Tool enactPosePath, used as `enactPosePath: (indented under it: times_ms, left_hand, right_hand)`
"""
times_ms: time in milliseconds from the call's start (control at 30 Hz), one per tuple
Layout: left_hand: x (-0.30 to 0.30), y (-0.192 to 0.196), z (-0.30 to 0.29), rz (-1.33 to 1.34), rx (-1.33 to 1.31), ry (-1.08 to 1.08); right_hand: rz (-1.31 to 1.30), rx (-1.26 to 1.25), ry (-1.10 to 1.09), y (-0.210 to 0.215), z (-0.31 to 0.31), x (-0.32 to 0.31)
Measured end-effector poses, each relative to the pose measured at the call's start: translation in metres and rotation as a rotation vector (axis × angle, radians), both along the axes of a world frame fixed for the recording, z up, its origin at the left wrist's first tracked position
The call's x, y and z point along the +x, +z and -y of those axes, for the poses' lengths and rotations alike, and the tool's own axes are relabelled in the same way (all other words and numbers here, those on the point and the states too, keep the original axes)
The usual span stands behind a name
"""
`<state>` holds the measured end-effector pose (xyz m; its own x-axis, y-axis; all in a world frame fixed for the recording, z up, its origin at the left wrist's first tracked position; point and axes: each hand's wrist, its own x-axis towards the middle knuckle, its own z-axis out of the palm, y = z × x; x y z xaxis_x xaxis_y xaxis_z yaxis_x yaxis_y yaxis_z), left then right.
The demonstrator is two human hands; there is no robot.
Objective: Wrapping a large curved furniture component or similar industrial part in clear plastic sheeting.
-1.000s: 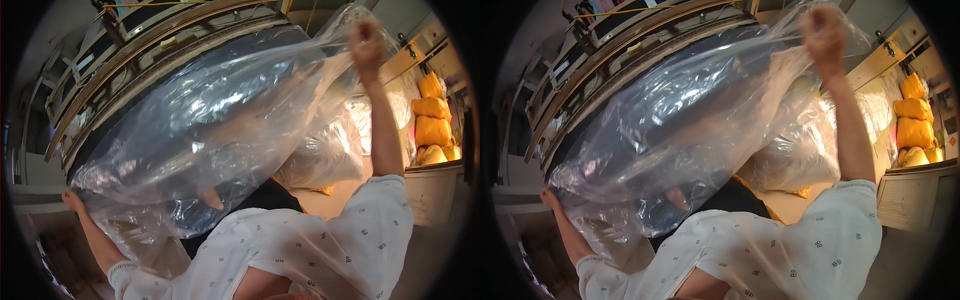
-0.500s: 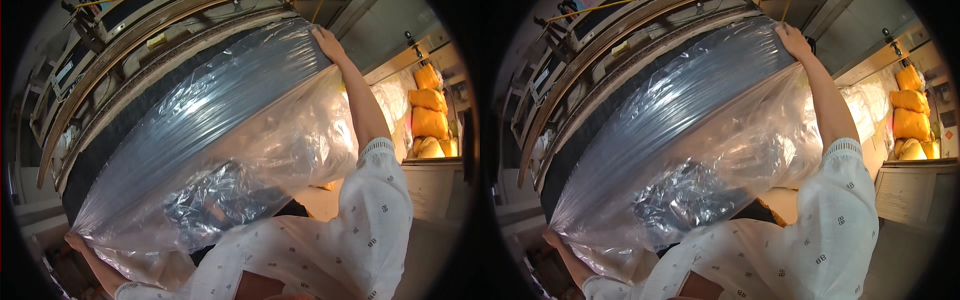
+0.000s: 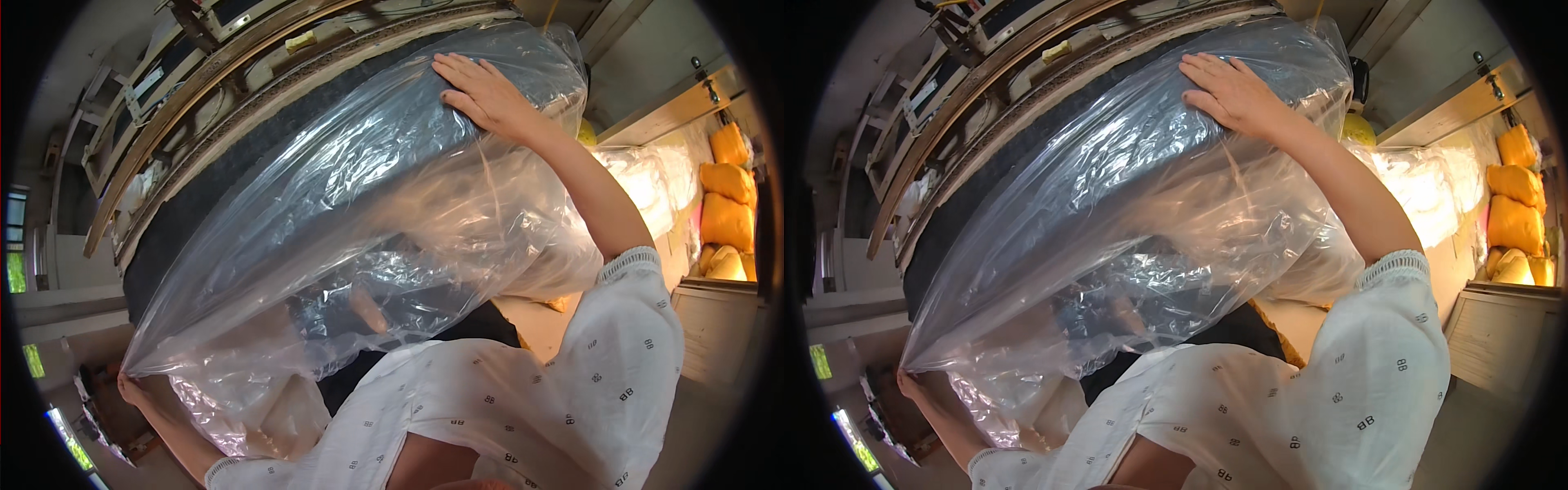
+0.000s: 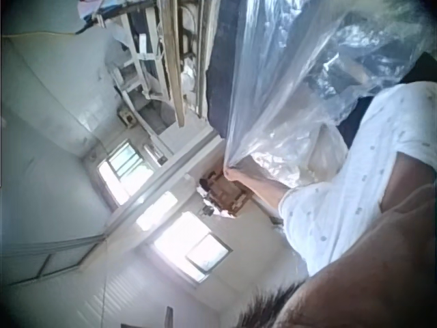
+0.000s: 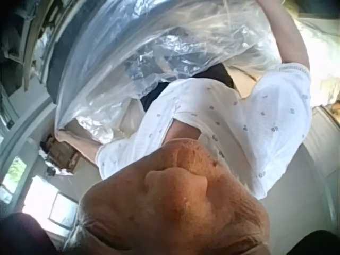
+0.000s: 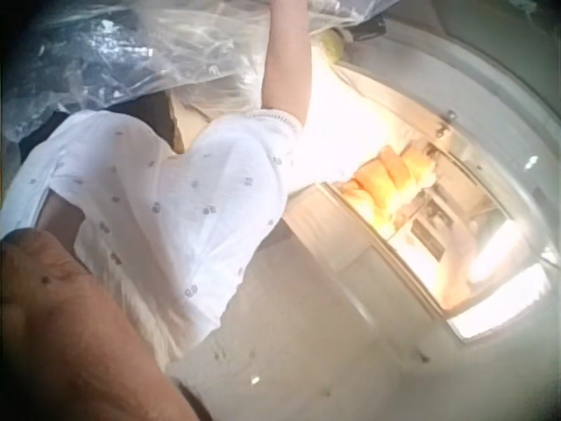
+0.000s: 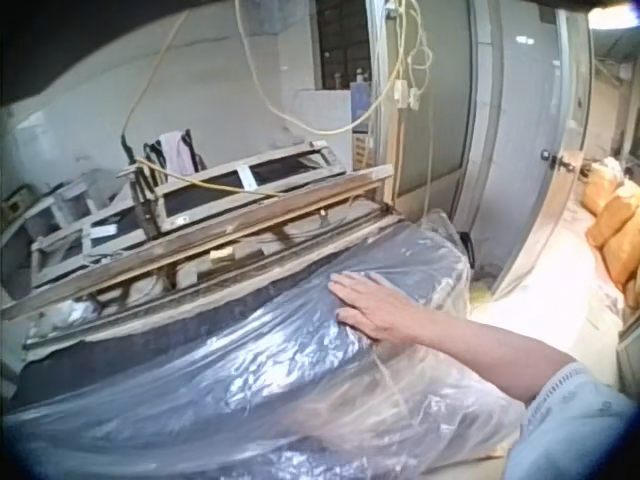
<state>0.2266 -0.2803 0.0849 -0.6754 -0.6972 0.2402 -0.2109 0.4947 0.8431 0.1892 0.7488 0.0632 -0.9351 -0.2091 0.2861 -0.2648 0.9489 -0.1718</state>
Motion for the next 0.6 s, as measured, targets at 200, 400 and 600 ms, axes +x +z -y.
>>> enactPosePath:
  times_ms: [200,400,600]
  left_hand:
    - [0.067,0.028,-0.063,-0.138,0.227,0.084]
    - [0.182,0.058,-0.083,0.196,0.214,-0.109]
    - [0.169,0.021,-0.11,0.112,0.001,-0.054]
  right_hand:
    - [-0.128,0.035,-0.002,-0.005,-0.004,-0.016]
    - [-0.207,-0.309,0.02,-0.001,-0.026,-0.068]
    - [0.004,-0.618,0.126,-0.01,-0.054,-0.102]
